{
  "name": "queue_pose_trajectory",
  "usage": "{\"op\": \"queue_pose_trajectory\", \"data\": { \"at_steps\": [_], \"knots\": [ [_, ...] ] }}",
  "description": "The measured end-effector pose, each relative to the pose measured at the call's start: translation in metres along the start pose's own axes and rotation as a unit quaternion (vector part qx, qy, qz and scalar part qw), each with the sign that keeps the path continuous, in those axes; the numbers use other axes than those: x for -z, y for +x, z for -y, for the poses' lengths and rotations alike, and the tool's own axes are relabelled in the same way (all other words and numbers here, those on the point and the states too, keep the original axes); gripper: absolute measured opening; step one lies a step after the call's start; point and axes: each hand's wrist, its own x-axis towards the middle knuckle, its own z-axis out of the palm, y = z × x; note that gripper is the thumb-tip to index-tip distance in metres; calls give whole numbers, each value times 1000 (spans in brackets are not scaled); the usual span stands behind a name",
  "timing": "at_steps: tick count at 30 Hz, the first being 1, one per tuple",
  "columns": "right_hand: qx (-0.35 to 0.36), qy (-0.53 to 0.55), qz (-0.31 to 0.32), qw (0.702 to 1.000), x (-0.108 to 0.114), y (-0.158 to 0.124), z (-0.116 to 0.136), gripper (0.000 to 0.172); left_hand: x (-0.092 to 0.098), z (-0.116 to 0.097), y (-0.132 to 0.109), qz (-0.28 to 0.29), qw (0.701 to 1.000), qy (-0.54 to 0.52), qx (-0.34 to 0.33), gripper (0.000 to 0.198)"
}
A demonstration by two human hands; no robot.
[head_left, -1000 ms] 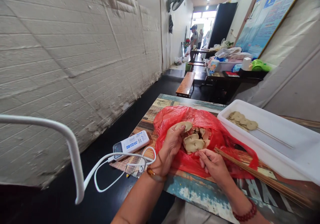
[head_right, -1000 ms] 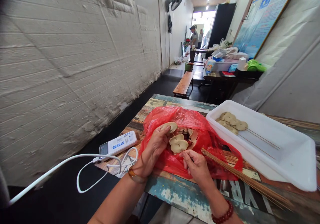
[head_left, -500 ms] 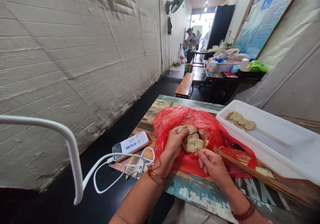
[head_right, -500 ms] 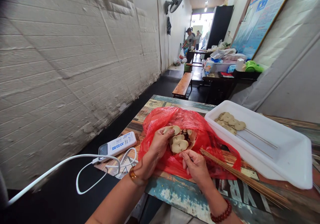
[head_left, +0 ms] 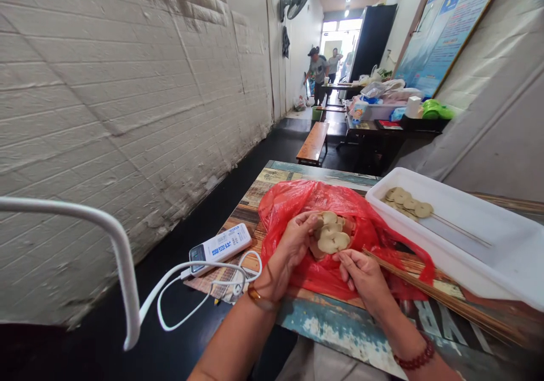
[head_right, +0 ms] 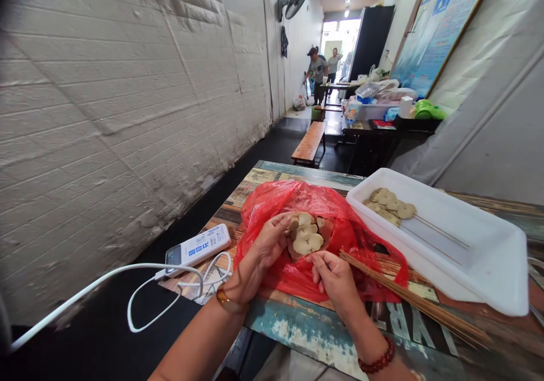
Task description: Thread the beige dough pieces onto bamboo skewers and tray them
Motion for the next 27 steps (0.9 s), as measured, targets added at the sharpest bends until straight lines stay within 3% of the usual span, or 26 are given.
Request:
{"op": "queue_pose_trajectory", "data": {
  "at_steps": [3,7,10,15,18,21,25,27],
  "knots": [
    [4,-4,1,1000,1,1,2,41,3,3,2,6,999,35,-8,39],
    [24,-35,10,999,2,0,3,38,6,9,5,-44,993,97,-58,38],
    [49,-73,-3,996,4,-2,4,37,7,13,6,-44,991,113,-58,38],
    [60,-31,-74,995,18,-2,10,34,12,11,9,-33,994,98,-26,40],
    [57,38,-132,989,29,2,9,34,18,9,13,-44,975,204,-73,28],
    [60,87,-144,984,35,6,7,35,24,11,15,5,907,393,-152,15],
    [61,87,-121,987,34,5,11,34,27,16,17,156,756,593,-227,22],
    [63,79,-103,990,31,3,15,33,27,18,17,197,698,645,-243,23]
  ]
}}
